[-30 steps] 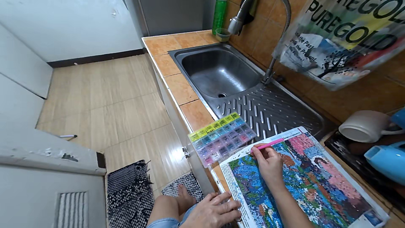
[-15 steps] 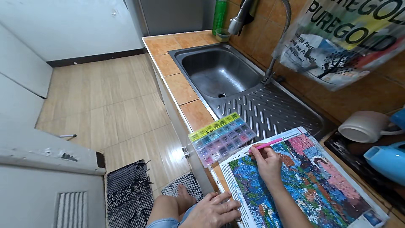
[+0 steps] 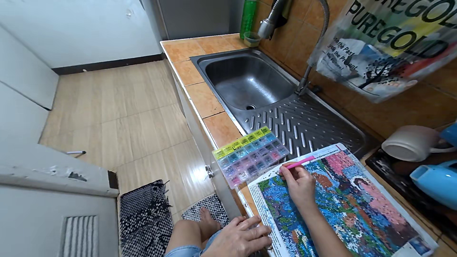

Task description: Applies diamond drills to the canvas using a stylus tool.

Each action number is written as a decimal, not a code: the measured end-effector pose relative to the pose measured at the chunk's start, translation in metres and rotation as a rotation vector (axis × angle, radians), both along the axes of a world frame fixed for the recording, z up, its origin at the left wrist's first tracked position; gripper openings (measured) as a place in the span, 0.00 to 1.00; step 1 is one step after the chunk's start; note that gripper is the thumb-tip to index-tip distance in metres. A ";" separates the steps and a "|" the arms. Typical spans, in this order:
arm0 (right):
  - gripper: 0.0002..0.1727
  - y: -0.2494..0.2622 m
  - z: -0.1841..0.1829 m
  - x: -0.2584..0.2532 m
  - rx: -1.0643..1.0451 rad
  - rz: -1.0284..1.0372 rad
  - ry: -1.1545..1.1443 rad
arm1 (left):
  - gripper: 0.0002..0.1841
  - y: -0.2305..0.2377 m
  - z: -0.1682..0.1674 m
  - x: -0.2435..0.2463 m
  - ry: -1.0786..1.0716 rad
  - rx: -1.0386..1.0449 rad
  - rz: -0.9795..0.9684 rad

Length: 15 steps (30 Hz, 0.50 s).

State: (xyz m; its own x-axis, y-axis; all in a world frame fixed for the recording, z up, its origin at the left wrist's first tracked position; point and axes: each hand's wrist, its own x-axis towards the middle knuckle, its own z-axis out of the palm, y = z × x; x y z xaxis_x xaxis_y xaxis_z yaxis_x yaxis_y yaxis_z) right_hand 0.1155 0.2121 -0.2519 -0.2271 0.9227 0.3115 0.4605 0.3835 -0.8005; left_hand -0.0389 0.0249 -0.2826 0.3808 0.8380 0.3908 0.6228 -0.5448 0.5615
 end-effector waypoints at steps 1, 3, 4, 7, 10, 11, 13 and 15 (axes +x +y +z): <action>0.07 0.000 0.000 0.000 0.002 0.000 -0.001 | 0.26 0.000 0.000 0.000 0.002 0.001 0.001; 0.07 0.000 -0.001 0.000 0.000 0.004 0.002 | 0.26 0.000 0.000 0.000 0.004 0.002 0.002; 0.07 0.000 -0.001 0.000 0.002 0.005 0.003 | 0.26 0.000 0.001 0.000 0.005 0.001 0.002; 0.07 0.000 0.000 0.000 0.005 0.007 0.003 | 0.26 0.000 0.000 0.000 0.005 0.004 0.002; 0.07 0.000 0.000 -0.001 -0.009 0.012 0.015 | 0.26 0.000 -0.001 0.000 0.005 0.008 0.004; 0.07 0.000 0.000 -0.001 -0.015 0.015 0.021 | 0.26 0.000 -0.001 0.000 0.006 0.007 0.005; 0.06 -0.001 0.001 -0.003 -0.036 0.018 0.033 | 0.25 0.000 -0.001 0.000 0.004 0.006 0.002; 0.06 -0.002 0.003 -0.005 -0.067 0.016 0.034 | 0.25 0.000 -0.001 0.000 0.000 0.004 0.000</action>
